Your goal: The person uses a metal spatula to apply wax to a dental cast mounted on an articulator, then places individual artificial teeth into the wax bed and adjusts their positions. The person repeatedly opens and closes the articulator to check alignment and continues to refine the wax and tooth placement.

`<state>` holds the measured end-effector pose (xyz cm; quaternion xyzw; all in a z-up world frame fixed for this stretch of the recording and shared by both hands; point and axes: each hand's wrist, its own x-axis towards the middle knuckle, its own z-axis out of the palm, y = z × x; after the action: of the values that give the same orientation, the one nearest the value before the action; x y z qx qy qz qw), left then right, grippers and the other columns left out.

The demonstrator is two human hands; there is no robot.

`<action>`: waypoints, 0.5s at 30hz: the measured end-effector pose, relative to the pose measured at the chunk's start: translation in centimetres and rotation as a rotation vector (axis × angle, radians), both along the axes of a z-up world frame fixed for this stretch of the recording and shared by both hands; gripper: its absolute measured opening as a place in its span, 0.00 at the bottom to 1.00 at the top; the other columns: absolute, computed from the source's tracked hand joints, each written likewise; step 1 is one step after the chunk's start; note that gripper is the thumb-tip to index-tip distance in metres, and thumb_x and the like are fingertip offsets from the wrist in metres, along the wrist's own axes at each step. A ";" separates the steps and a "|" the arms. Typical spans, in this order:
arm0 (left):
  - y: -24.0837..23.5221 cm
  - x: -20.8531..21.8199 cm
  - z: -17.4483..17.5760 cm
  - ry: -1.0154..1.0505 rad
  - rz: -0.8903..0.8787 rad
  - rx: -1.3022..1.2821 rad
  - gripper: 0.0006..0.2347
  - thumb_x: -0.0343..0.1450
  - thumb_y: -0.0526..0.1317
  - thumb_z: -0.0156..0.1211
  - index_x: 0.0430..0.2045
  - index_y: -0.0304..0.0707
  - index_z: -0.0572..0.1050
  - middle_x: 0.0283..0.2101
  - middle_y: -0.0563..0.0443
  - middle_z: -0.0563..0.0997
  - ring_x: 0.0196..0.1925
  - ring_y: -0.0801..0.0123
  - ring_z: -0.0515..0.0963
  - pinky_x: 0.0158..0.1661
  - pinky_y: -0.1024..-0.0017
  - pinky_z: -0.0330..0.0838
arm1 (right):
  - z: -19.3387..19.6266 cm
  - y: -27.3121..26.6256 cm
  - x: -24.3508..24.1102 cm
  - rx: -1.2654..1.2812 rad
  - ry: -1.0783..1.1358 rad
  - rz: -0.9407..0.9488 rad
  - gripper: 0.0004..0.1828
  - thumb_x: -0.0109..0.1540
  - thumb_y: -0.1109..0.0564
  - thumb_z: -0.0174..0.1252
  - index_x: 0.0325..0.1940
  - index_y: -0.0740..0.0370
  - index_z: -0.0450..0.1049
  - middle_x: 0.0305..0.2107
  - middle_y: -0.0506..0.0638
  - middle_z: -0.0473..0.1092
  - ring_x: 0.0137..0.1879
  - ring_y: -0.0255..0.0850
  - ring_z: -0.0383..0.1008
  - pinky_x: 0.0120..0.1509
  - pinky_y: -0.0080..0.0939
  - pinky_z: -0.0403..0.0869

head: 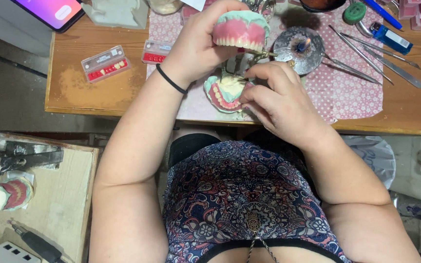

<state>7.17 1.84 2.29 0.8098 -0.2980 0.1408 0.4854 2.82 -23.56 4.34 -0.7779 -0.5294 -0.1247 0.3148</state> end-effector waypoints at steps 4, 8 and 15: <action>-0.3 -0.4 0.7 0.007 -0.023 -0.034 0.21 0.72 0.34 0.67 0.60 0.39 0.69 0.60 0.46 0.77 0.64 0.56 0.78 0.62 0.63 0.69 | -1.5 -2.2 0.2 0.069 0.030 -0.004 0.09 0.71 0.54 0.58 0.44 0.64 0.74 0.51 0.62 0.68 0.58 0.56 0.68 0.62 0.55 0.67; -0.7 -0.5 1.7 0.004 -0.029 -0.038 0.19 0.75 0.39 0.70 0.57 0.40 0.69 0.57 0.46 0.78 0.61 0.56 0.79 0.60 0.63 0.71 | -1.7 -6.1 -0.2 -0.125 0.147 -0.326 0.03 0.69 0.59 0.62 0.45 0.61 0.77 0.41 0.55 0.71 0.48 0.52 0.72 0.50 0.51 0.71; -1.2 -0.1 1.3 0.025 -0.080 -0.044 0.16 0.76 0.43 0.67 0.53 0.36 0.71 0.53 0.44 0.79 0.56 0.53 0.80 0.57 0.58 0.72 | -3.8 -9.3 0.6 -0.050 0.166 -0.510 0.06 0.68 0.62 0.69 0.49 0.61 0.85 0.37 0.54 0.74 0.44 0.48 0.75 0.49 0.46 0.72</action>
<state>7.09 0.66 3.56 0.7880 -0.3208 0.1179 0.5121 3.44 -32.89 0.52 -0.9012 -0.2917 -0.1224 0.2963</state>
